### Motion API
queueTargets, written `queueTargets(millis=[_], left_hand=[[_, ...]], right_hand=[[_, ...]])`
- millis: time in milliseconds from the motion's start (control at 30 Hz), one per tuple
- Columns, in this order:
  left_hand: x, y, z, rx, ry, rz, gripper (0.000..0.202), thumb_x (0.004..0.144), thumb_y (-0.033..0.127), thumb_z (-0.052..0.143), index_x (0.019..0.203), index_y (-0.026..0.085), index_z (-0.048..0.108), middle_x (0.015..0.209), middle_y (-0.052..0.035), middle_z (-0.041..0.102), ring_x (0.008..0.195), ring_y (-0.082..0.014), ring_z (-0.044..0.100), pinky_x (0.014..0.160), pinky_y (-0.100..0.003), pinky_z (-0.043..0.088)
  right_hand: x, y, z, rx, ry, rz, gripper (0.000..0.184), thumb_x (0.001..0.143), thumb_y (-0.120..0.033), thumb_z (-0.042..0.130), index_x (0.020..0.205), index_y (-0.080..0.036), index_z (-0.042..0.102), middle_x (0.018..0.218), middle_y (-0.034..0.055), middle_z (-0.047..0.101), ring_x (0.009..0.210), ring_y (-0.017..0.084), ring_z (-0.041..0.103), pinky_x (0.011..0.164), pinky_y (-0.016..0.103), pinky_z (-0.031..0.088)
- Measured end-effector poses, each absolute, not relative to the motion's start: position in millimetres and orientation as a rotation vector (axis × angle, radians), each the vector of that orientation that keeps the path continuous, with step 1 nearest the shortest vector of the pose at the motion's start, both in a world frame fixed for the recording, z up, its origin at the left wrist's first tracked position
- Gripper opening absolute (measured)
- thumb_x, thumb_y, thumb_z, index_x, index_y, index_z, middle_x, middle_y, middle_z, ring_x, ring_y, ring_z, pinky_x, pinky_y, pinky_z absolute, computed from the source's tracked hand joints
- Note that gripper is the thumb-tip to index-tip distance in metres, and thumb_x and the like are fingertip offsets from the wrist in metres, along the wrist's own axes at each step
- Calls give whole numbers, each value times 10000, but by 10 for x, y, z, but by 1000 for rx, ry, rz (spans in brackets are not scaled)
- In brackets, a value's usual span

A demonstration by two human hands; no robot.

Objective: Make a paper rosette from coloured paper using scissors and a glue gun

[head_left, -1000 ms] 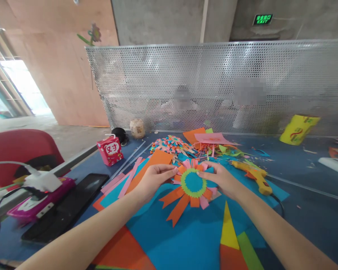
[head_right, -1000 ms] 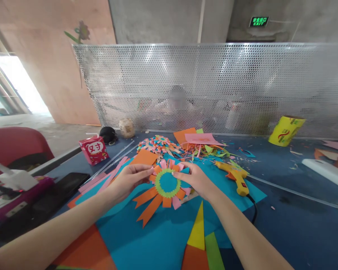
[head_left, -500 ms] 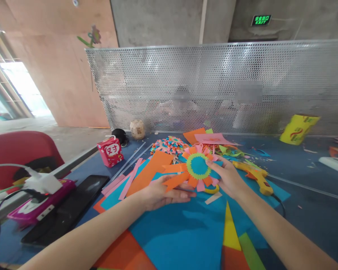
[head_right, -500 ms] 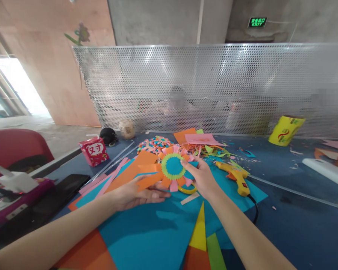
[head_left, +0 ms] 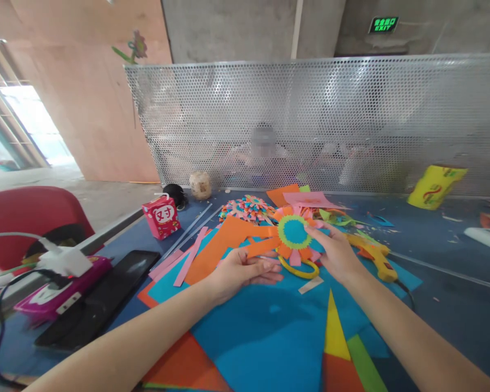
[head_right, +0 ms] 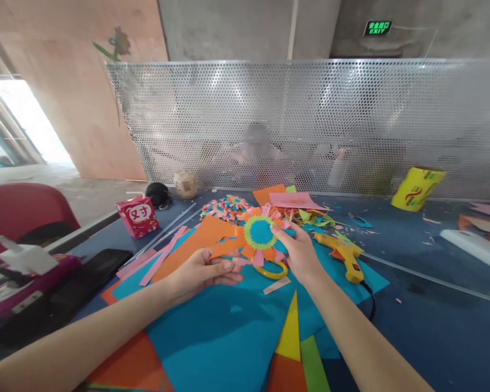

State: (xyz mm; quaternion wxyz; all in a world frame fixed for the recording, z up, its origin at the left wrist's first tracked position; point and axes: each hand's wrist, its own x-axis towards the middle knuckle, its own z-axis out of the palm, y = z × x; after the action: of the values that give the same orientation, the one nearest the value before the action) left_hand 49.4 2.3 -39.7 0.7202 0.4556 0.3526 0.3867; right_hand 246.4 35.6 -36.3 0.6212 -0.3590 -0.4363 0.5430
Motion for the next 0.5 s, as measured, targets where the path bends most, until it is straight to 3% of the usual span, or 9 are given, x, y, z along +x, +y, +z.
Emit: queueTargets(millis=[233,300,333,367,433,500], left_hand=[[411,-282,-113,1391,597,304,227,711,326,653,862,158,676,840,-81,708,834,-205,658,774,-317,485],[289,-431,16,1608,759,311,248,750,395,585,792,172,687,779,-71,708,657,-183,659,658,-279,489],[191,-490,65,1734,887,379,326,793,437,504,754,171,689,723,-73,702,622,-179,648,642,-274,481],[67,-535,98,1867,1041,507,362,819,448,449,774,177,685,735,-75,700,703,-191,647,691,-273,471],[-244,-584,112,2043,1574,732,356,789,462,476,936,188,648,981,-87,672,907,-236,607,795,-297,435],[-581,-604,68,2025,2243,612,511,784,494,431,1124,131,546,1121,-158,598,994,-319,557,832,-379,403]], right_hand=[[2604,419,-311,-968,-690,1079,285,437,-216,776,627,-206,564,567,-53,611,473,115,563,323,178,402],[2620,406,-288,-966,-688,1075,281,437,-207,771,619,-212,557,570,-60,607,484,114,565,321,173,404],[2623,401,-281,-963,-688,1076,280,436,-208,770,619,-214,558,579,-60,611,489,113,565,325,172,409],[2623,398,-277,-960,-688,1078,283,435,-211,772,619,-215,557,583,-61,614,489,109,562,324,169,410],[2621,402,-284,-955,-693,1088,293,434,-220,779,629,-216,562,578,-63,613,480,105,553,318,165,406],[2615,414,-305,-952,-710,1110,295,443,-236,785,643,-211,569,566,-57,612,461,102,539,317,169,406]])
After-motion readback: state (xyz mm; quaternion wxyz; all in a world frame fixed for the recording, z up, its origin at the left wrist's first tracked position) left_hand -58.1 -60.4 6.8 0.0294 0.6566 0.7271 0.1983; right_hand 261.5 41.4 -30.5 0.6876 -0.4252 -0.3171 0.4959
